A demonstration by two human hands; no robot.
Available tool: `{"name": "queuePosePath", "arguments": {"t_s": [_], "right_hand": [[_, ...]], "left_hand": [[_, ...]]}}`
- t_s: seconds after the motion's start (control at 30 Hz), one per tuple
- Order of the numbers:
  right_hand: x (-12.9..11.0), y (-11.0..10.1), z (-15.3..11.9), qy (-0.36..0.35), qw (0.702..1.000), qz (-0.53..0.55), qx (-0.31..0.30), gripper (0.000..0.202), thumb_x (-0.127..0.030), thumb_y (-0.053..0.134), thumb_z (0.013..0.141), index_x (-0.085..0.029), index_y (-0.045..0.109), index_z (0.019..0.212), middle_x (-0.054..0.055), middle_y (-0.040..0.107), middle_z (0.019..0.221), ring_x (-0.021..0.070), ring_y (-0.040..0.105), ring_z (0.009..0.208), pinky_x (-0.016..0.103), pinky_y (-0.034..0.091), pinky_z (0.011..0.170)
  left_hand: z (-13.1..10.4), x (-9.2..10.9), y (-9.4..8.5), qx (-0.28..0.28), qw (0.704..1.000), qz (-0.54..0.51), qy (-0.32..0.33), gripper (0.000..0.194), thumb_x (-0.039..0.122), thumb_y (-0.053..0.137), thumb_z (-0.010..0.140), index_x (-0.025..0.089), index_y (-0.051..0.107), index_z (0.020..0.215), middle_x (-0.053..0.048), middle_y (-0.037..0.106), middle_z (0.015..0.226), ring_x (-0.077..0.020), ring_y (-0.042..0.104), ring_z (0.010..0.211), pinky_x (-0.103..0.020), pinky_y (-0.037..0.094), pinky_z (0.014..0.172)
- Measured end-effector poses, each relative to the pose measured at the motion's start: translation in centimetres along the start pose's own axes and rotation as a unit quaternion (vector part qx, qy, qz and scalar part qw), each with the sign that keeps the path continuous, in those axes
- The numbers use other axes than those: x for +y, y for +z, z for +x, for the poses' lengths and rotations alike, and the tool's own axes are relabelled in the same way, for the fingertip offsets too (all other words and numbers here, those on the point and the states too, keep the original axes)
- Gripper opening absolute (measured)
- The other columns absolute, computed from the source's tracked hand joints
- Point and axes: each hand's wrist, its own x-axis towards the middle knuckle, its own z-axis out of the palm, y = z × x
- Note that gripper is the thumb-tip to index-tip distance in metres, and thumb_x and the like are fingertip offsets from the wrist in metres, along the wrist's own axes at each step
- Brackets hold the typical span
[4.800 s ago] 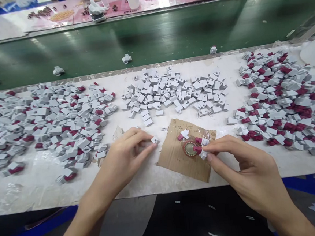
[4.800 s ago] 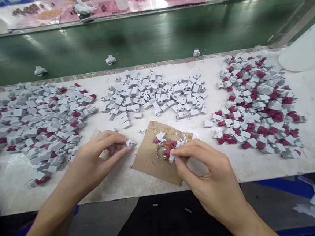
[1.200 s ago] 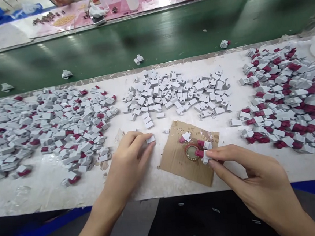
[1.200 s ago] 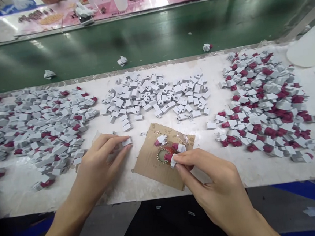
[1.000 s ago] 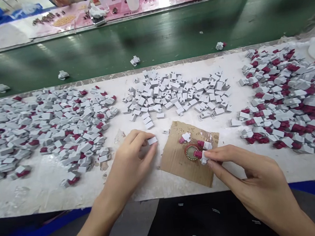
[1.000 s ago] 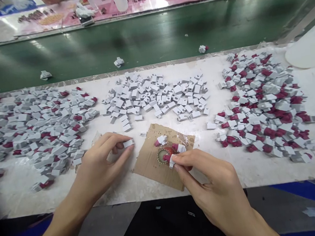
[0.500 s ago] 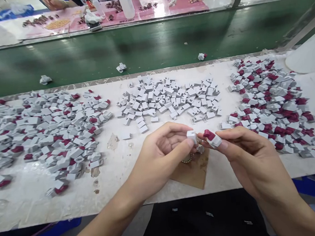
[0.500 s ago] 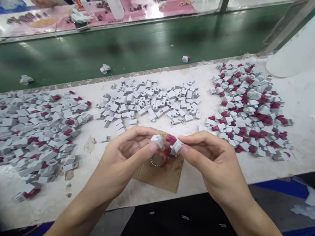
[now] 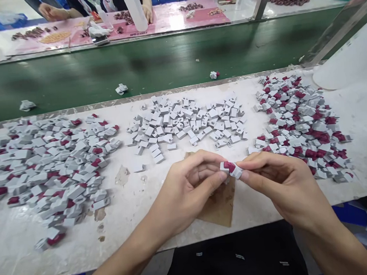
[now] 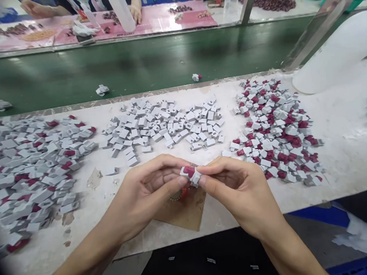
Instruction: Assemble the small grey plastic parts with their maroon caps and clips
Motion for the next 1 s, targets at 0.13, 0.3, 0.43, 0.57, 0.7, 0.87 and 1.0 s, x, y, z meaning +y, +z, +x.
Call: {"name": "queuePosePath", "arguments": {"t_s": [0.13,0.3,0.43,0.57,0.7,0.87,1.0], "right_hand": [[-1.8,0.0,1.7,0.0,0.999,-0.018,-0.037,0.011,-0.034,0.102,0.087,-0.03,0.093,0.094,0.004,0.091,0.094,0.0224,0.089,0.09,0.027,0.073,0.078],[-3.5,-0.1,8.3,-0.026,0.976,-0.195,-0.098,0.016,-0.039,0.092,0.093,-0.026,0.092,0.101,0.008,0.089,0.096,0.0268,0.085,0.088,0.041,0.073,0.079],[-3.9,1.0,18.6,-0.121,0.883,-0.453,0.01,0.038,-0.012,0.072,0.097,-0.022,0.087,0.131,0.013,0.085,0.136,0.0311,0.082,0.109,0.048,0.068,0.097],[-2.9,3.6,28.2,-0.121,0.859,-0.497,0.016,0.053,-0.001,0.07,0.09,-0.017,0.084,0.139,0.017,0.075,0.154,0.0374,0.073,0.136,0.055,0.054,0.124],[-2.2,5.2,32.3,-0.094,0.857,-0.506,-0.001,0.038,-0.001,0.076,0.079,-0.019,0.09,0.109,0.014,0.086,0.122,0.0392,0.075,0.128,0.054,0.057,0.119],[-3.4,2.9,29.4,-0.095,0.882,-0.461,0.021,0.024,-0.007,0.076,0.081,-0.015,0.087,0.101,0.013,0.085,0.102,0.0349,0.081,0.107,0.05,0.065,0.104],[-4.9,-0.8,22.3,-0.077,0.922,-0.379,0.022,0.016,-0.027,0.084,0.09,-0.018,0.085,0.103,0.012,0.086,0.098,0.0302,0.085,0.087,0.045,0.071,0.082]], "left_hand": [[0.8,1.1,-1.0,-0.004,0.998,0.058,0.025,0.011,0.028,0.08,0.107,0.022,0.08,0.116,-0.005,0.084,0.106,-0.0212,0.081,0.096,-0.031,0.067,0.086],[5.7,4.0,-4.4,-0.002,0.943,0.322,0.086,0.006,0.024,0.077,0.102,0.022,0.082,0.106,-0.005,0.085,0.108,-0.0239,0.079,0.1,-0.036,0.062,0.088],[13.3,5.9,-8.0,0.183,0.883,0.425,0.082,0.009,0.017,0.08,0.094,0.02,0.081,0.102,-0.009,0.083,0.109,-0.0259,0.076,0.103,-0.037,0.059,0.093],[21.4,6.3,-10.6,0.284,0.842,0.459,-0.002,0.015,0.011,0.081,0.087,0.02,0.076,0.099,-0.009,0.082,0.109,-0.026,0.075,0.105,-0.035,0.058,0.098],[26.2,5.9,-11.9,0.288,0.824,0.487,-0.034,0.023,0.011,0.08,0.083,0.022,0.075,0.102,-0.01,0.081,0.116,-0.0297,0.074,0.116,-0.038,0.057,0.107],[24.7,5.9,-12.5,0.232,0.816,0.528,-0.039,0.051,0.01,0.077,0.08,0.02,0.073,0.13,-0.017,0.074,0.137,-0.0378,0.068,0.132,-0.049,0.055,0.116],[19.9,6.4,-12.6,0.115,0.803,0.584,0.012,0.059,0.011,0.072,0.078,0.025,0.077,0.135,-0.013,0.067,0.15,-0.0425,0.053,0.151,-0.058,0.04,0.131]]}}
